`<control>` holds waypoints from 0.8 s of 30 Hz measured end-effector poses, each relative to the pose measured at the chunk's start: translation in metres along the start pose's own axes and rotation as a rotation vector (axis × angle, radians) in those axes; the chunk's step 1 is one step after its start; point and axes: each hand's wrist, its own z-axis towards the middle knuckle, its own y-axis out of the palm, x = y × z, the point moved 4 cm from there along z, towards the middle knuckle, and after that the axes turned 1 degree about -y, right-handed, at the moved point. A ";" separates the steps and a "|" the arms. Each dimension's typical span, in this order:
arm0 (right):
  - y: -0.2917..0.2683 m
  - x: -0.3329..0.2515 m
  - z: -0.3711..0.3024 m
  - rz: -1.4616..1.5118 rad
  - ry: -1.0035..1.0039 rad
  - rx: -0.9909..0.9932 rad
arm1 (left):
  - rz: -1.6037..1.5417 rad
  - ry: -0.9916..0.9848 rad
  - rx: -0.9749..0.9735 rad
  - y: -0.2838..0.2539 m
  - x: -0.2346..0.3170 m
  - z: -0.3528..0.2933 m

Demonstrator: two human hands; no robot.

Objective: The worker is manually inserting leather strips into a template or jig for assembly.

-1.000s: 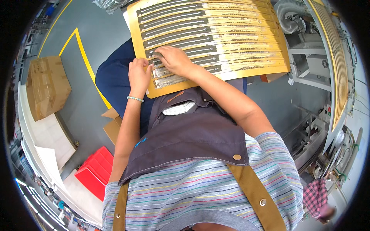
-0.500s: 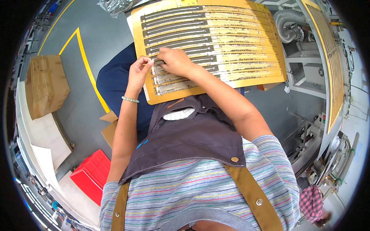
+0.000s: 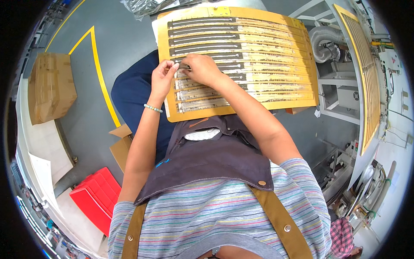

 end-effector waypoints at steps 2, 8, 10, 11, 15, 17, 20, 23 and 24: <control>-0.006 0.008 -0.002 -0.023 0.054 0.068 | 0.163 0.071 0.057 0.006 0.025 0.011; -0.005 0.015 0.016 -0.008 0.179 0.090 | 0.852 0.247 0.178 -0.004 0.021 0.021; -0.003 0.012 0.017 -0.019 0.126 0.100 | 0.865 0.263 0.134 0.000 0.014 0.023; -0.002 0.009 0.019 -0.027 0.073 0.110 | 0.881 0.278 0.089 0.002 0.011 0.025; -0.001 0.016 0.027 -0.159 0.079 0.092 | 0.080 -0.117 -0.020 0.004 0.000 0.039; -0.006 0.019 0.034 -0.191 0.071 0.135 | 0.071 -0.071 0.010 0.003 0.005 0.047; -0.015 0.029 0.041 -0.163 0.122 0.237 | 0.683 0.297 0.272 -0.003 0.031 0.055; -0.014 0.026 0.052 -0.157 0.165 0.149 | 0.894 0.238 0.259 -0.010 0.015 0.060; -0.011 0.030 0.052 -0.169 0.160 0.095 | 0.909 0.242 0.221 -0.007 0.011 0.063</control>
